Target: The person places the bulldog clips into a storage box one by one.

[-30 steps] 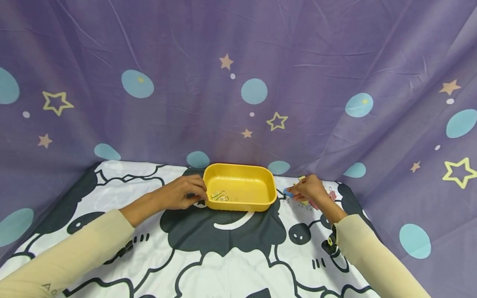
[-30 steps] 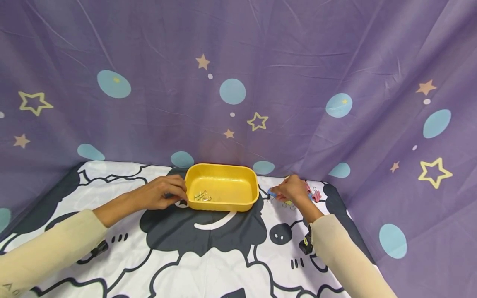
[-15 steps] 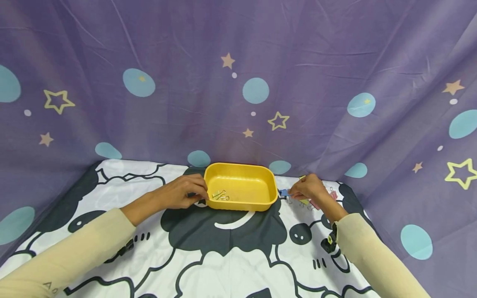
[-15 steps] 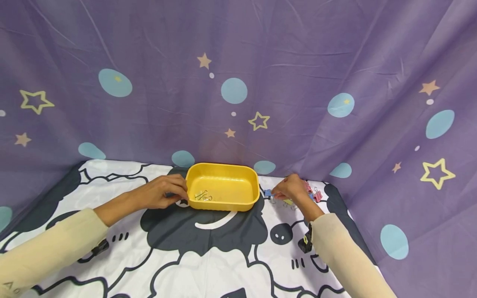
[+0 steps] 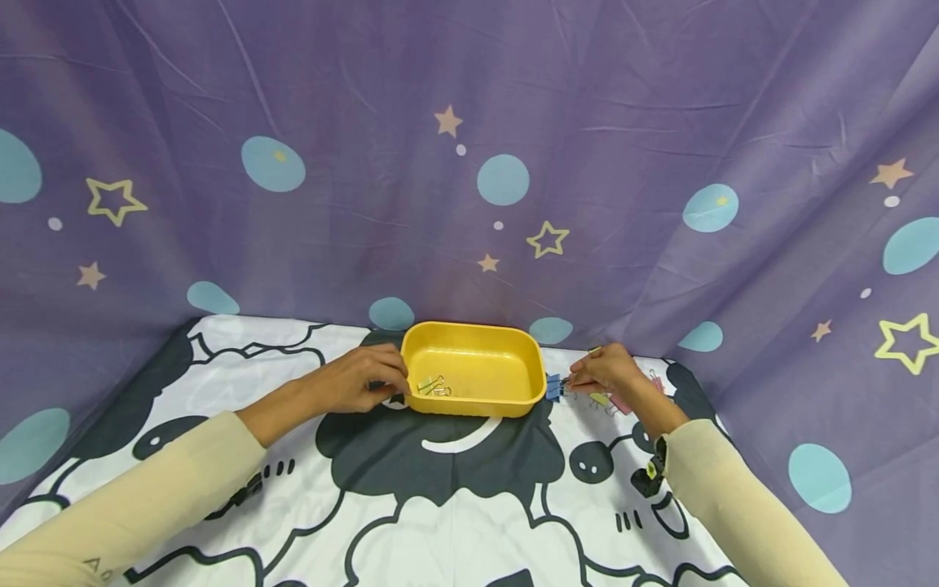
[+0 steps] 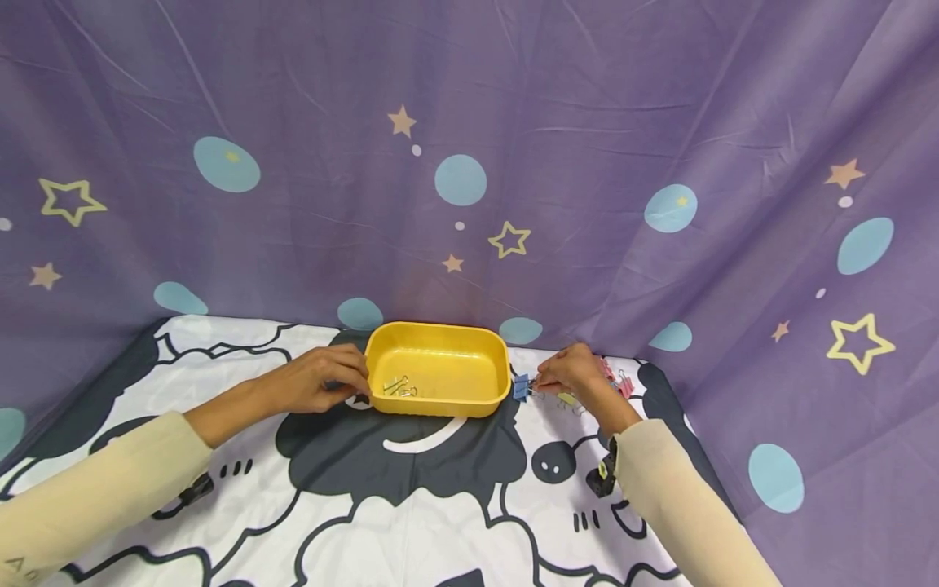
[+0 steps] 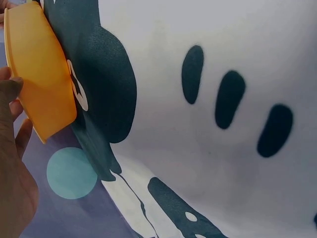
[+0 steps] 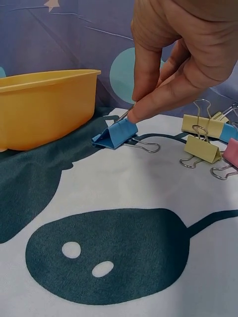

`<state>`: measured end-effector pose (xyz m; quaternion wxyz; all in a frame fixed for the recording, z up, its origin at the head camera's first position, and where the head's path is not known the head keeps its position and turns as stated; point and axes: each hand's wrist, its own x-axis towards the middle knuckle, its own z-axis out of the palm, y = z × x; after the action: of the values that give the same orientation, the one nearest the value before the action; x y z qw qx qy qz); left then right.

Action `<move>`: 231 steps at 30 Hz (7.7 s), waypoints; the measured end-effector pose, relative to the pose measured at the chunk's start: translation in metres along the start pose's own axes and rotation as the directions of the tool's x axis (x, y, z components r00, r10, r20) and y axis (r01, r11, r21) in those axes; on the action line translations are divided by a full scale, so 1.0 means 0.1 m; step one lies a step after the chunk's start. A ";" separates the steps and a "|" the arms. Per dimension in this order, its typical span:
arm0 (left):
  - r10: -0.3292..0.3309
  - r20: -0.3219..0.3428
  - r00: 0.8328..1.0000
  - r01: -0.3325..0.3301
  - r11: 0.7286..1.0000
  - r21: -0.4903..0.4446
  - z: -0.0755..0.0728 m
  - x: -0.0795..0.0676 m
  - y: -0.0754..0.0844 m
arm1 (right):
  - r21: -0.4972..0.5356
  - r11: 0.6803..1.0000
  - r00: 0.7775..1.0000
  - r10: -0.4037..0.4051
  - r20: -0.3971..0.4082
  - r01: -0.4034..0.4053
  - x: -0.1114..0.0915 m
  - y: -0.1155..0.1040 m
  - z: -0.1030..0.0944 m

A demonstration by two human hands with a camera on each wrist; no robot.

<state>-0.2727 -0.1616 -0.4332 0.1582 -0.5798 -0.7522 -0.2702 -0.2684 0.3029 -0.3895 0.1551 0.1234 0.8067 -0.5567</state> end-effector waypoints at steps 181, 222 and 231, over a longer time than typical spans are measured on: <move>-0.017 0.011 1.000 0.016 1.000 0.022 -0.02 0.04 0.07 | -0.043 0.964 0.965 -0.261 0.042 0.262 0.06 -0.83 1.08; -0.048 0.026 0.999 0.047 0.998 0.041 0.01 0.00 0.08 | -0.248 0.949 0.966 -0.228 -0.125 0.192 0.12 -0.03 -0.72; -0.038 0.018 0.999 0.037 0.999 0.035 0.01 -0.01 0.06 | -0.222 0.964 0.962 -0.193 -0.191 0.149 0.15 0.20 -1.05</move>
<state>-0.2669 -0.1604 -0.4333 0.1560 -0.5651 -0.7691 -0.2545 -0.2869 0.4080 -0.3774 0.0315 0.0945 0.8794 -0.4655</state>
